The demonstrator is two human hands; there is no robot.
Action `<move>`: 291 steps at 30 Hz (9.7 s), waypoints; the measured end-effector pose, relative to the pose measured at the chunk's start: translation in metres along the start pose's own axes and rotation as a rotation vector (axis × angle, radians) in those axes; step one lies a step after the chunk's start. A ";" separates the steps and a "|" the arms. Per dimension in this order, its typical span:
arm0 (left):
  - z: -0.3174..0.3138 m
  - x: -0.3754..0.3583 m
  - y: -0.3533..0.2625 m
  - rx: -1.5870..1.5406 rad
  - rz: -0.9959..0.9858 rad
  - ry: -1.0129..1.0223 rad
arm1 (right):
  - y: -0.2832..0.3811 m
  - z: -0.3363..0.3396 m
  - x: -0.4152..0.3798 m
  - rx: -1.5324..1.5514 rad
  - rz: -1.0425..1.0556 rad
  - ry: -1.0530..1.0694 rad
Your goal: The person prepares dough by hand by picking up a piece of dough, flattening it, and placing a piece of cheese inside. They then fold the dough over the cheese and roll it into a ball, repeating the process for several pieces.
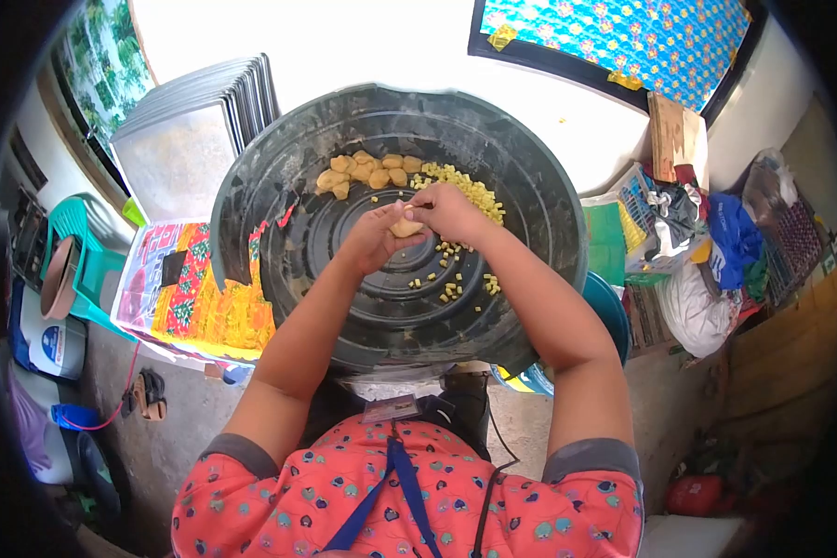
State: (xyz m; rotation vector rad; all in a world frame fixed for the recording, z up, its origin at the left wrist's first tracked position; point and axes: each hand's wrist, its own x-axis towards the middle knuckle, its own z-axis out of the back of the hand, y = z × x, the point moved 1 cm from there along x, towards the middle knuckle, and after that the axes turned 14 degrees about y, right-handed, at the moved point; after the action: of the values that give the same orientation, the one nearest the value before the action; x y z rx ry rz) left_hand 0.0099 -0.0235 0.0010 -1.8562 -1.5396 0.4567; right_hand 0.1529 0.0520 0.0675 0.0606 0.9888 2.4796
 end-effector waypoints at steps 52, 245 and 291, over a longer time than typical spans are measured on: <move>-0.008 -0.003 -0.003 0.718 -0.260 -0.248 | 0.010 0.004 -0.007 0.613 0.009 -0.055; -0.010 -0.006 -0.003 0.484 -0.127 -0.082 | 0.019 0.005 -0.016 0.385 0.102 -0.138; 0.008 0.014 -0.025 0.604 -0.030 -0.175 | -0.068 0.117 -0.164 0.968 0.109 -0.607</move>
State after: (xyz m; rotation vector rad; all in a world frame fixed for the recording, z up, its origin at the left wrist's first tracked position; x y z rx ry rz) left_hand -0.0102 -0.0063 0.0145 -1.3475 -1.3376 0.9702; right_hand 0.3506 0.0979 0.1303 1.1029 1.7702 1.6371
